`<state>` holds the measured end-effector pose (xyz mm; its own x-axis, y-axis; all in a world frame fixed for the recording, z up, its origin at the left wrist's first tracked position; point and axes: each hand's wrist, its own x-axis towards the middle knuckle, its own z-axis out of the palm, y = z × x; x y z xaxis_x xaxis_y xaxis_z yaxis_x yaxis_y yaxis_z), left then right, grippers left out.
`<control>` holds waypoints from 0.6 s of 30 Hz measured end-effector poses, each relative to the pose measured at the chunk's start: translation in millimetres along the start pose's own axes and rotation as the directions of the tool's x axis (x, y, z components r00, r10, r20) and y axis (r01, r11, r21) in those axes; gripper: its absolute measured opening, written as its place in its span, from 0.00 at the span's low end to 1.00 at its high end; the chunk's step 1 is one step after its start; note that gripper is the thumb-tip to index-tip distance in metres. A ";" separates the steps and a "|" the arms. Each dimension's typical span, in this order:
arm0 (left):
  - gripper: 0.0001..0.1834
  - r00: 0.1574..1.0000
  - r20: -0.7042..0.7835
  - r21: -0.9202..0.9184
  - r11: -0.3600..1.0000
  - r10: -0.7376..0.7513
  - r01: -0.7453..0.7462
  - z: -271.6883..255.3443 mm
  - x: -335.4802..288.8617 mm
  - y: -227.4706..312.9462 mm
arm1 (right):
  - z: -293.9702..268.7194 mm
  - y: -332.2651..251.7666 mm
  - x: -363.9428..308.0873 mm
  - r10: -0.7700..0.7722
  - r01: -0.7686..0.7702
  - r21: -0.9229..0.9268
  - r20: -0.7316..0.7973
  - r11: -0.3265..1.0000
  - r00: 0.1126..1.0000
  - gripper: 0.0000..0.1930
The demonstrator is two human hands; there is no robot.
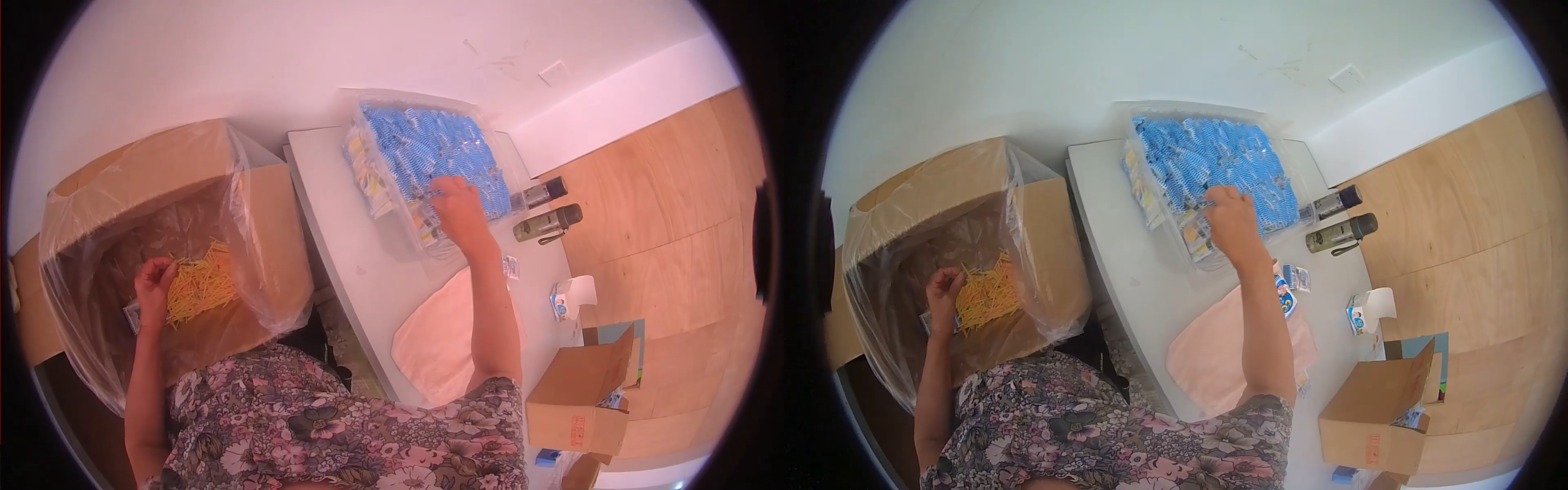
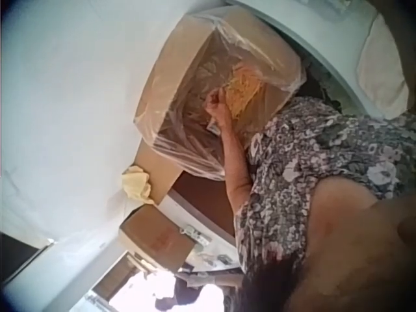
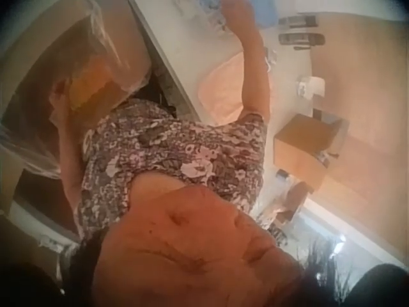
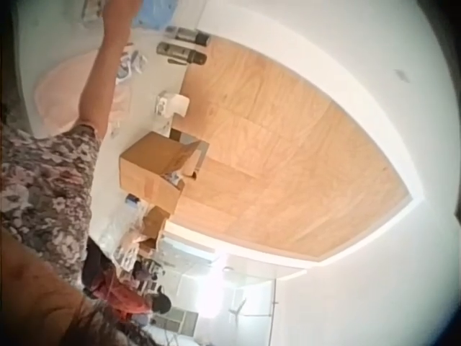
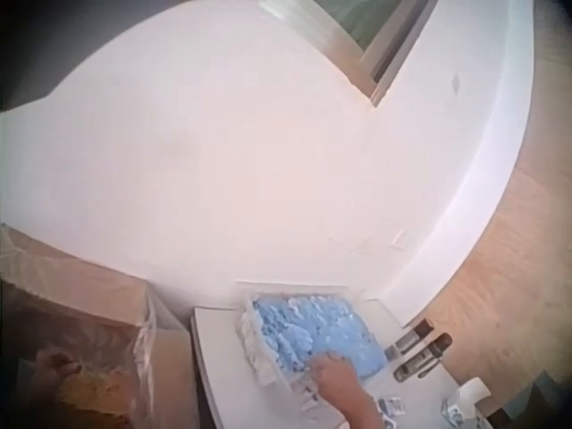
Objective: Inserting seasoning packets into bags of dried noodles at a factory workstation.
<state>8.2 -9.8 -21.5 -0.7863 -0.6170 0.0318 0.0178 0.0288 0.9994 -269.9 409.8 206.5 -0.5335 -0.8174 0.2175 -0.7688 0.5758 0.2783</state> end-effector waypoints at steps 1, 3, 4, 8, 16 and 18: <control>0.04 1.000 -0.020 0.014 1.000 -0.018 0.018 -2.1 -2.2 -0.8 | 2.3 1.1 0.3 -0.019 0.019 0.022 0.007 1.000 1.000 0.04; 0.04 0.999 -0.038 0.079 0.996 -0.028 0.031 -5.2 -1.5 -6.0 | 4.7 1.0 2.6 0.138 -0.101 0.207 -0.173 0.973 0.975 0.04; 0.05 0.996 -0.076 0.116 0.992 -0.044 0.053 -2.1 -4.6 0.8 | -2.4 -10.0 6.2 0.111 -0.094 0.141 -0.117 0.986 0.987 0.04; 0.06 1.000 -0.031 0.089 0.996 -0.007 0.010 12.9 7.9 1.3 | 5.4 9.7 -12.2 0.204 -0.191 -0.155 0.072 0.969 0.976 0.02; 0.05 0.990 -0.034 0.076 0.987 -0.140 0.142 -12.9 5.9 34.9 | 11.0 19.5 -23.5 0.185 -0.192 0.129 0.065 0.973 0.981 0.05; 0.06 0.988 0.008 0.173 0.973 -0.153 0.150 -30.3 10.5 44.3 | 17.7 32.2 -31.9 0.313 -0.294 0.344 0.002 0.892 0.950 0.06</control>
<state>19.4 -38.8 23.4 -0.7848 -0.6077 -0.1219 -0.2073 0.0721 0.9756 -283.9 454.0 192.0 -0.7477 -0.5965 0.2918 -0.6499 0.7474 -0.1377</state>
